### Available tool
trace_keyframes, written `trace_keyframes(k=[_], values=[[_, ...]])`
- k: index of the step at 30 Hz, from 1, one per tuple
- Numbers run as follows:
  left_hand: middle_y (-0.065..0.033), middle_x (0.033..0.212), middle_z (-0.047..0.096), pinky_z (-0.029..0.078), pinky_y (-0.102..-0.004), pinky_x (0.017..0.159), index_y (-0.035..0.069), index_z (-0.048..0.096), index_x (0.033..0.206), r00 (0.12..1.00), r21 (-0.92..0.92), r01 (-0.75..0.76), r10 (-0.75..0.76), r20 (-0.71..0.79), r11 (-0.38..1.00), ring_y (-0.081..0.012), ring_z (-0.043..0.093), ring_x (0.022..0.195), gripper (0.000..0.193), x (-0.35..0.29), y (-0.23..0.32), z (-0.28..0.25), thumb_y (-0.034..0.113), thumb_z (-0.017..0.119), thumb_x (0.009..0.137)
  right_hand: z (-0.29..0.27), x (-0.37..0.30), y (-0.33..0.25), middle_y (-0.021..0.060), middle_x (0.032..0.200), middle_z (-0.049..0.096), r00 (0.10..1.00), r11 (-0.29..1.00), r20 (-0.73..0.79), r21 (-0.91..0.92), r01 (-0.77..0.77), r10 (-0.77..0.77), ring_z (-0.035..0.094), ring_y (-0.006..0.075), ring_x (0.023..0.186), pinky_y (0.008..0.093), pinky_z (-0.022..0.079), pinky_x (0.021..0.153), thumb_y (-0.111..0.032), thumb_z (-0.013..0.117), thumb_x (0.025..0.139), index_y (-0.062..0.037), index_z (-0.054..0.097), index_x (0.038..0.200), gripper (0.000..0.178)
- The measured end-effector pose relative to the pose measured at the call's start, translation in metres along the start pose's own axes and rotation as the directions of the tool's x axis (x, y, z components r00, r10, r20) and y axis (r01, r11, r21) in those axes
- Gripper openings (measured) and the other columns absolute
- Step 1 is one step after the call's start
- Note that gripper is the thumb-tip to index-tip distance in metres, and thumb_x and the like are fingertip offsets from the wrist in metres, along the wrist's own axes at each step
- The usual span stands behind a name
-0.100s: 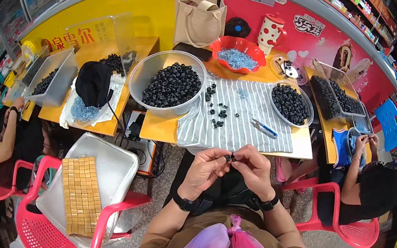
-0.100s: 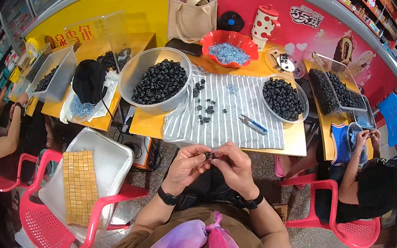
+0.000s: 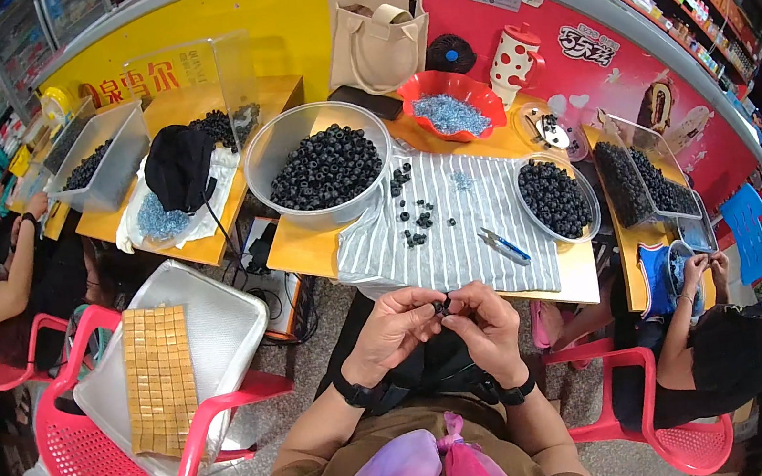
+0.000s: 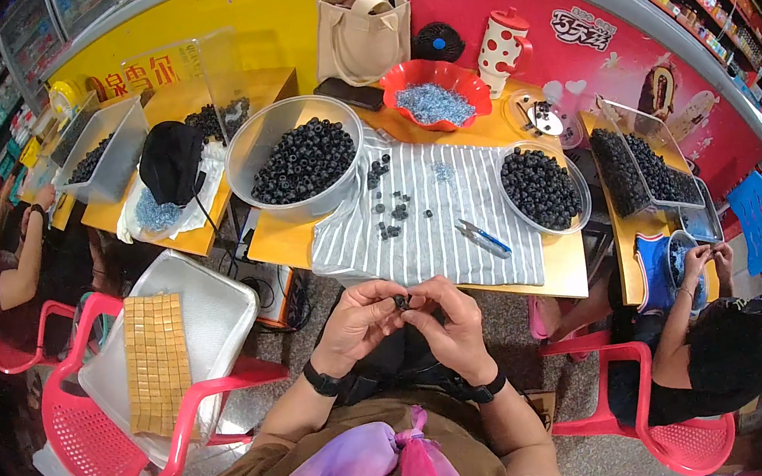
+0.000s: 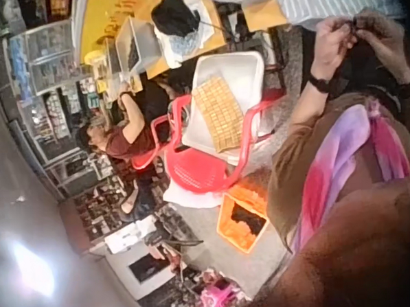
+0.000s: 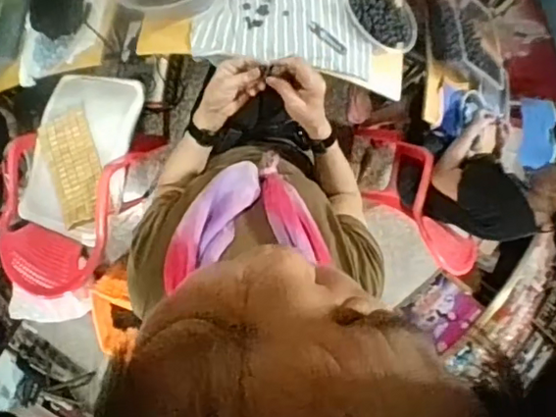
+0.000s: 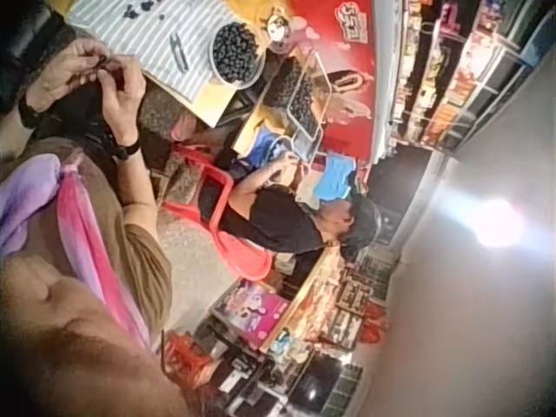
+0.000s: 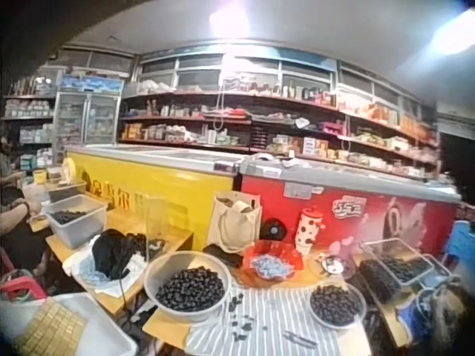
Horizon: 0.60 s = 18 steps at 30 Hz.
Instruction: Inspecting and sorting small black industrial components at a workstation in a manufacturing facility.
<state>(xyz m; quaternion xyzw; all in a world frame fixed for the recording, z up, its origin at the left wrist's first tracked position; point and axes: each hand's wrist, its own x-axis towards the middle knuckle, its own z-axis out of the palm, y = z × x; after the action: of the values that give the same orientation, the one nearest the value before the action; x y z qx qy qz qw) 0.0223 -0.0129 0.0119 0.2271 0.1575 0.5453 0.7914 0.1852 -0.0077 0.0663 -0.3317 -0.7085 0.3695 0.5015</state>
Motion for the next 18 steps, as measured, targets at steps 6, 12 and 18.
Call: trace_keyframes(k=[6, 12, 18], values=[[-0.0085, 0.089, 0.067, 0.051, -0.0188, 0.058, -0.002, 0.062, 0.110, 1.000, 0.008, -0.002, 0.002, 0.011, 1.000, -0.0124, 0.065, 0.070, 0.022, 0.000, -0.001, 0.002, 0.003, 0.060, 0.089, -0.001, -0.003, -0.001, 0.0060, 0.081, 0.059, 0.999, 0.999, -0.010, -0.033, 0.033, -0.033, 0.060, 0.0119, 0.072, 0.0230, 0.048, 0.062, 0.011, 0.066, 0.075, 0.0004, 0.059, 0.102, 0.030], [-0.0078, 0.088, 0.067, 0.051, -0.0187, 0.058, -0.002, 0.063, 0.109, 1.000, 0.050, 0.017, -0.016, -0.003, 0.999, -0.0113, 0.064, 0.069, 0.021, -0.001, 0.002, 0.004, 0.004, 0.060, 0.089, 0.000, -0.007, 0.009, 0.0059, 0.081, 0.059, 1.000, 1.000, -0.017, 0.027, -0.012, 0.013, 0.059, 0.0113, 0.071, 0.0231, 0.048, 0.062, 0.010, 0.067, 0.075, 0.0002, 0.059, 0.103, 0.031], [-0.0054, 0.086, 0.066, 0.050, -0.0178, 0.057, -0.001, 0.065, 0.107, 1.000, 0.097, 0.017, -0.018, 0.005, 0.995, -0.0087, 0.063, 0.067, 0.020, -0.002, 0.004, 0.008, 0.006, 0.061, 0.089, 0.000, -0.007, 0.009, 0.0063, 0.080, 0.059, 1.000, 1.000, 0.001, 0.004, -0.010, 0.010, 0.059, 0.0118, 0.070, 0.0238, 0.048, 0.061, 0.010, 0.068, 0.074, 0.0005, 0.059, 0.103, 0.032]])
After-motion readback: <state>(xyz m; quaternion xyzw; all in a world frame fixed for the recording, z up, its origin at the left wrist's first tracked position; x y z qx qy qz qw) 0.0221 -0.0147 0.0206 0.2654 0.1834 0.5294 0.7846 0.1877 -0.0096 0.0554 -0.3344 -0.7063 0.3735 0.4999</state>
